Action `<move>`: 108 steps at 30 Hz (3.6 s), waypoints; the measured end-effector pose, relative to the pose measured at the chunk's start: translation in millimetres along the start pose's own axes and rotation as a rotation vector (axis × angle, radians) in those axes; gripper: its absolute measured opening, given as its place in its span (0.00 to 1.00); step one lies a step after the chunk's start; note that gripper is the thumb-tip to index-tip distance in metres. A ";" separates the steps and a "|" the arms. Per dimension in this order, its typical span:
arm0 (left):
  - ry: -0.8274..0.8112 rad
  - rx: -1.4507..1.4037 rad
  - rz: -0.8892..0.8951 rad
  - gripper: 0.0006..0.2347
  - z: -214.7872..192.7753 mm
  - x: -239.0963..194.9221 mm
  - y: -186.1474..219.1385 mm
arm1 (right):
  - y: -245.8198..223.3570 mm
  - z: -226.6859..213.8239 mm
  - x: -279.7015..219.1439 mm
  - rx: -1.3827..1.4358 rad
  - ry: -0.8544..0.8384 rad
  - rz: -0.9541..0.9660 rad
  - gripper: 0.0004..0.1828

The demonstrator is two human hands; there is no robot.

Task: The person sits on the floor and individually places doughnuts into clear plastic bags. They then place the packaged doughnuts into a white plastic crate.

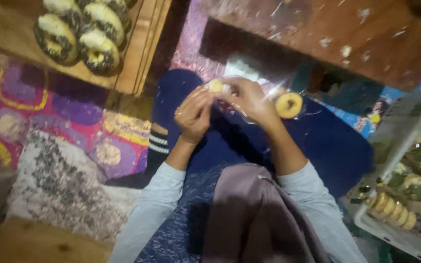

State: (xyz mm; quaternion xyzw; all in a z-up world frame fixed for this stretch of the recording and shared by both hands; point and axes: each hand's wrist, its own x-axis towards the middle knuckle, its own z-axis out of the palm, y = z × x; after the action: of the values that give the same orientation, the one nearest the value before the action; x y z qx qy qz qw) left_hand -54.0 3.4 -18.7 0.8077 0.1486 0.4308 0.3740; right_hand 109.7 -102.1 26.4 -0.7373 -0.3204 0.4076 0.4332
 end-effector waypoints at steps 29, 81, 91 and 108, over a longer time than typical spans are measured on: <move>0.277 -0.219 -0.500 0.09 -21.7 -55.3 18.6 | 76.7 64.8 -25.5 0.482 -0.300 -0.150 0.36; 0.180 -0.605 -0.429 0.07 -22.7 -64.6 -30.2 | 17.2 46.0 -7.9 -0.299 -0.027 -0.536 0.24; 0.142 -0.492 -0.410 0.08 -30.3 -56.8 -24.2 | 22.0 51.7 -5.2 -0.066 -0.106 -0.480 0.24; 0.300 -0.730 -0.594 0.07 -23.4 -62.9 -57.4 | 39.9 46.7 5.3 0.082 -0.040 -0.302 0.11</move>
State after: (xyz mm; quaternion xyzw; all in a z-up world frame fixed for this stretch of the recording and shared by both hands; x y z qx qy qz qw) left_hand -105.0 17.9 -89.3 0.4759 0.2640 0.4409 0.7137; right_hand 75.9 -96.8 -24.8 -0.6540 -0.4192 0.3653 0.5129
